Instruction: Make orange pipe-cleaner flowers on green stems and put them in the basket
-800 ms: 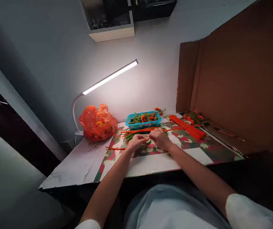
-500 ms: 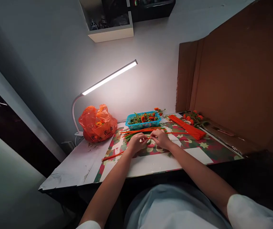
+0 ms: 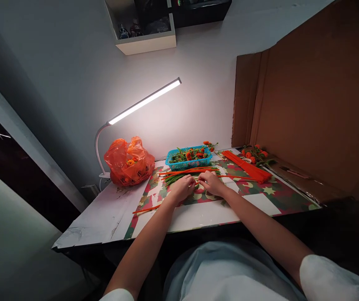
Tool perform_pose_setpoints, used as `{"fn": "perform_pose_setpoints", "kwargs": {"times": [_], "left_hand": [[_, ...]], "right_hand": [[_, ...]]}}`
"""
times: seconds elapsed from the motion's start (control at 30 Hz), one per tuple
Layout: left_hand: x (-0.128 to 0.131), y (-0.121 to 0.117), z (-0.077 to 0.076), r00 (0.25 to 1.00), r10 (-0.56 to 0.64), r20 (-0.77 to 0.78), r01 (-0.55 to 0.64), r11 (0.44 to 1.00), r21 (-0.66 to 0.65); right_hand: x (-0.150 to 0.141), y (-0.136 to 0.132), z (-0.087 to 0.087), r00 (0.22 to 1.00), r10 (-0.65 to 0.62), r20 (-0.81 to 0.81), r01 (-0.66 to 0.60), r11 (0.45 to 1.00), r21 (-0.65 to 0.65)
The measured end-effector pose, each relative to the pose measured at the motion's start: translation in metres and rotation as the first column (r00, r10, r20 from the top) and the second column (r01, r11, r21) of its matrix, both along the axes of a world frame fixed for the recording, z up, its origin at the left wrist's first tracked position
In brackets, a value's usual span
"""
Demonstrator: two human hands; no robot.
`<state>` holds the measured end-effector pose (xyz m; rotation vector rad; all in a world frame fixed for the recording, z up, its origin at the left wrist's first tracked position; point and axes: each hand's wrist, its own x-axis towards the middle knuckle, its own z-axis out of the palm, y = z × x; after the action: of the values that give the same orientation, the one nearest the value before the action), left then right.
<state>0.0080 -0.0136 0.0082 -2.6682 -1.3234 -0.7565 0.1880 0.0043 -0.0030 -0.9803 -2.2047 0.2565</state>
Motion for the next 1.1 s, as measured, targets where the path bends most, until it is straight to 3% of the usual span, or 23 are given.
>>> {"fn": "perform_pose_setpoints", "kwargs": {"times": [0.2, 0.33, 0.47, 0.77, 1.03, 1.1], "left_hand": [[-0.0008, 0.003, -0.0046, 0.995, 0.034, 0.096, -0.022, 0.992, -0.123], [-0.0025, 0.0054, -0.005, 0.971, 0.019, 0.238, 0.035, 0.975, -0.218], [-0.0052, 0.0044, -0.0016, 0.934, -0.019, 0.357, 0.086, 0.981, -0.174], [-0.0061, 0.0029, -0.0021, 0.947, -0.096, 0.307, 0.131, 0.987, -0.095], [-0.0052, 0.0009, 0.0006, 0.913, 0.02, 0.408, 0.132, 0.93, -0.343], [-0.0051, -0.0001, 0.0018, 0.913, 0.011, 0.408, 0.141, 0.929, -0.342]], "right_hand": [[-0.0014, 0.0011, -0.002, 0.996, 0.009, -0.09, -0.009, 1.0, 0.001], [-0.0024, 0.0017, -0.0029, 0.992, 0.009, -0.128, -0.006, 1.0, 0.018], [-0.0032, 0.0006, -0.0026, 0.99, -0.004, -0.139, 0.005, 1.0, 0.008], [-0.0027, 0.0001, -0.0015, 0.993, -0.035, -0.115, 0.035, 0.999, -0.001], [-0.0019, -0.0013, -0.0011, 0.994, -0.012, -0.107, 0.015, 0.999, 0.028], [-0.0021, -0.0018, -0.0006, 0.994, -0.014, -0.106, 0.017, 1.0, 0.025]]}}
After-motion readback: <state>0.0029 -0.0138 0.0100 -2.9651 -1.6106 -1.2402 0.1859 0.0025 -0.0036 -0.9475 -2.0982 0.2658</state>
